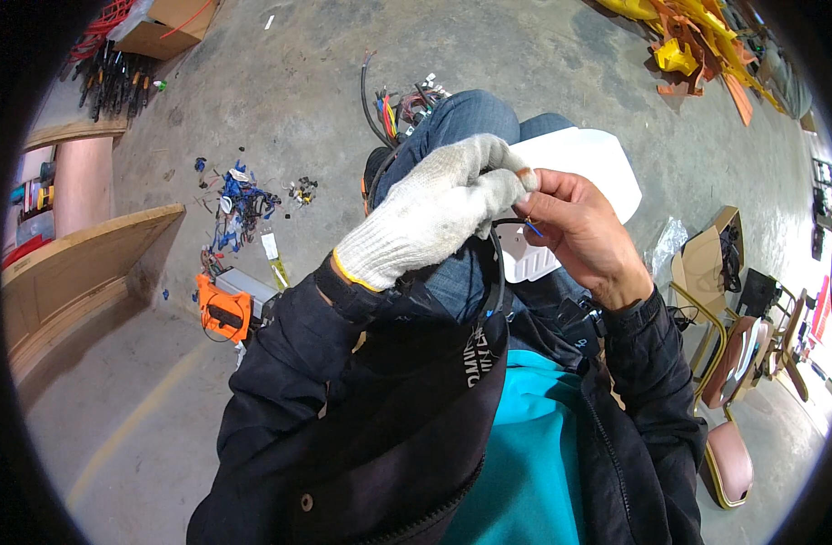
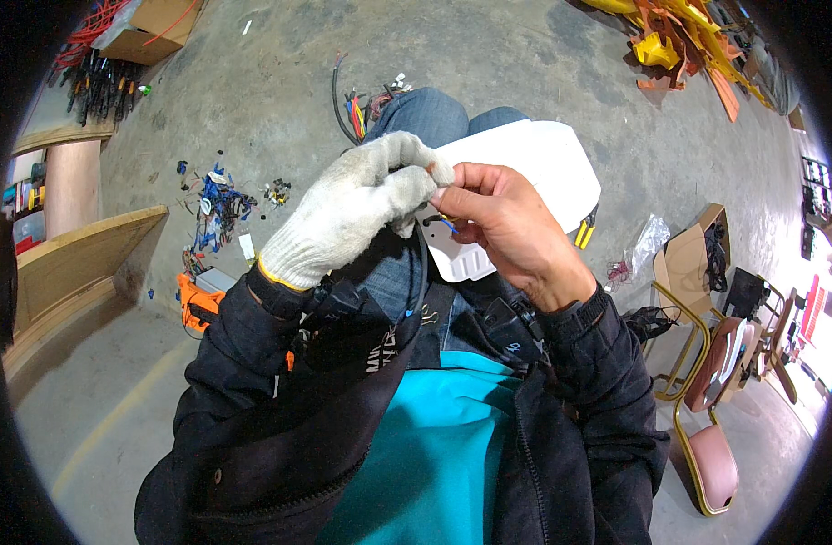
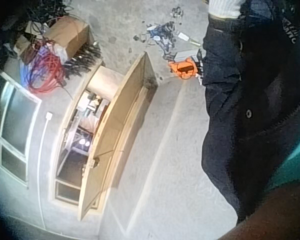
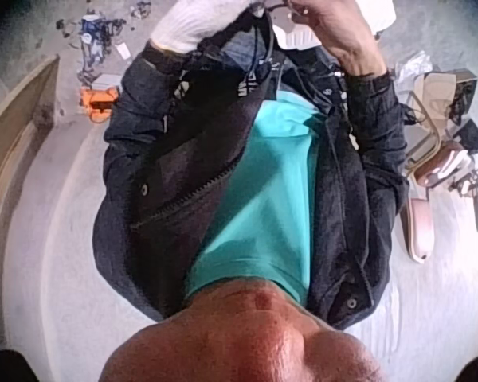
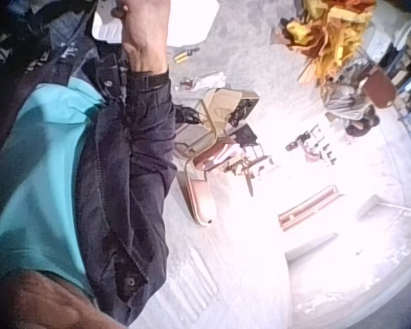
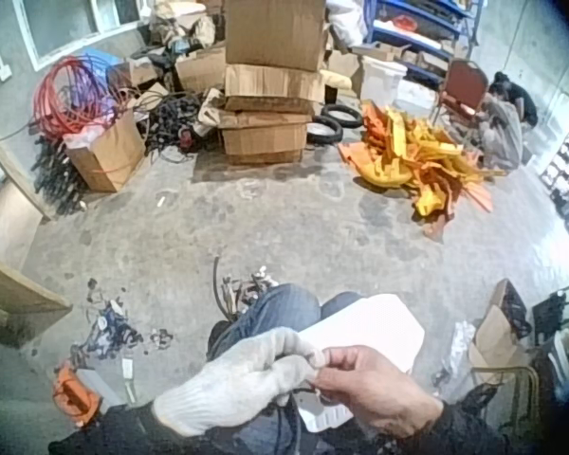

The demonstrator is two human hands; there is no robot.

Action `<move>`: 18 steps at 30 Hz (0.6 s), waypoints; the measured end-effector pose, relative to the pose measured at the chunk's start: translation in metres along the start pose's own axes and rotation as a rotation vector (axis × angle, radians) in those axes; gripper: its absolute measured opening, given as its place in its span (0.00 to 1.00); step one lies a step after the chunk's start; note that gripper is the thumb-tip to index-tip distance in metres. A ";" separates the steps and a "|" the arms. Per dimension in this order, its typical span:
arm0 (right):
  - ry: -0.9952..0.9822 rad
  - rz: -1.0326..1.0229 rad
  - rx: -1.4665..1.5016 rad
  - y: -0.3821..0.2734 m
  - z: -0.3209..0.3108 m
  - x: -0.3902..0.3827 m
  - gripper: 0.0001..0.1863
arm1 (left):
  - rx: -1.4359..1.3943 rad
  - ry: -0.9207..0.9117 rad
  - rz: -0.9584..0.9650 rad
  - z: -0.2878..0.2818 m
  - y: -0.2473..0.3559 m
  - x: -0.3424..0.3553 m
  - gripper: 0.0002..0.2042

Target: Stripping electrical wires and preparing them for connection to a controller.

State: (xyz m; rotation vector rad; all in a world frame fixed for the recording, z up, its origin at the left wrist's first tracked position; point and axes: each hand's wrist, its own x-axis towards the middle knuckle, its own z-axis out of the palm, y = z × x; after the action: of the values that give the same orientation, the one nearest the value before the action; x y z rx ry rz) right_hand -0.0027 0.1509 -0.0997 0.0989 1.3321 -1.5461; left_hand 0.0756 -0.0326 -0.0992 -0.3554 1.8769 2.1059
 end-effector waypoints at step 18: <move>0.062 -0.155 -0.383 -0.015 -0.006 -0.013 0.06 | -0.327 -0.154 -0.010 -0.009 -0.015 0.001 0.11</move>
State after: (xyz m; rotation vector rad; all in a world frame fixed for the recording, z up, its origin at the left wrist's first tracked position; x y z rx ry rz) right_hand -0.0104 0.1614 -0.0839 -0.2023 1.6946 -1.3944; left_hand 0.0801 -0.0396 -0.1145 -0.2632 1.4447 2.3604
